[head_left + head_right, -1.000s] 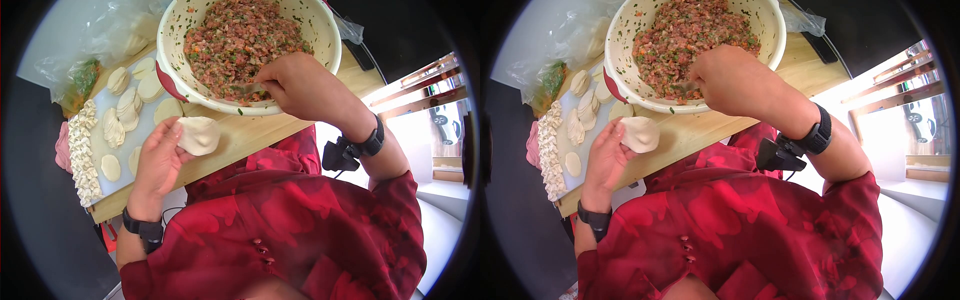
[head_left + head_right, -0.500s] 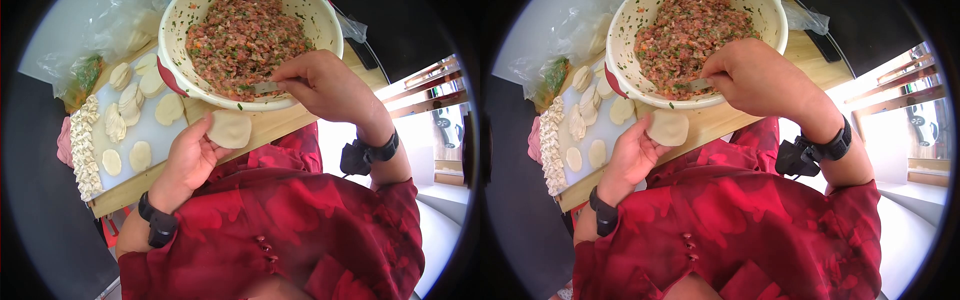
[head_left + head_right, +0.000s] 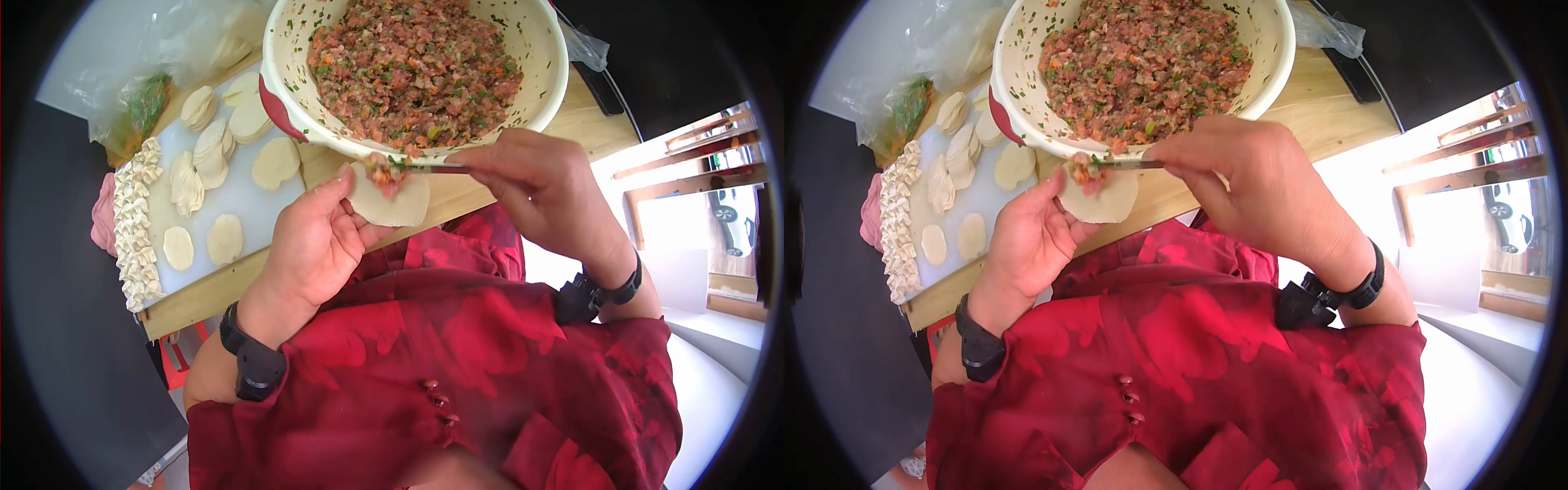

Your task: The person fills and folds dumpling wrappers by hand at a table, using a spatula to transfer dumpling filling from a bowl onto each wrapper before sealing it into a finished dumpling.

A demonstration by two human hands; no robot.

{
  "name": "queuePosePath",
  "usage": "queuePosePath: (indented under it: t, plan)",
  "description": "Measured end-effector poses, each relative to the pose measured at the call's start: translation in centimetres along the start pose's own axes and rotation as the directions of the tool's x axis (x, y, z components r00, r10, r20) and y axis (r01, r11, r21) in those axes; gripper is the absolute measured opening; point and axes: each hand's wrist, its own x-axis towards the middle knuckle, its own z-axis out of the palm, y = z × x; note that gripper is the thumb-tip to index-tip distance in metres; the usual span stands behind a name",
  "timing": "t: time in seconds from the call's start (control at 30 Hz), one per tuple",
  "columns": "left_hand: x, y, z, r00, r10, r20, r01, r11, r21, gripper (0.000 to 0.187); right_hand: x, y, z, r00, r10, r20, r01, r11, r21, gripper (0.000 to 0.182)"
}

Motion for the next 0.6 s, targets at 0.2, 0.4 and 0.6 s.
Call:
queuePosePath:
  t: [0.2, 0.4, 0.6]
  plan:
    - [-0.9, -0.1, -0.1, 1.0, -0.001, 0.008, 0.001, 1.0, -0.009, 0.039, -1.4, 0.5, 0.8, 0.979, -0.203, 0.035, 0.205, 0.974, -0.099, 0.05]
    - [-2.3, 0.6, 0.0, 0.998, 0.068, 0.017, -0.07, 0.987, 0.141, 0.044, -1.4, 0.5, -0.3, 0.976, -0.214, -0.047, 0.212, 0.977, -0.032, 0.047]
    - [-2.5, 1.2, 0.5, 0.996, 0.092, 0.022, -0.094, 0.99, 0.105, 0.044, -0.9, -0.1, -0.6, 0.979, -0.021, -0.201, 0.032, 0.998, 0.049, 0.033]
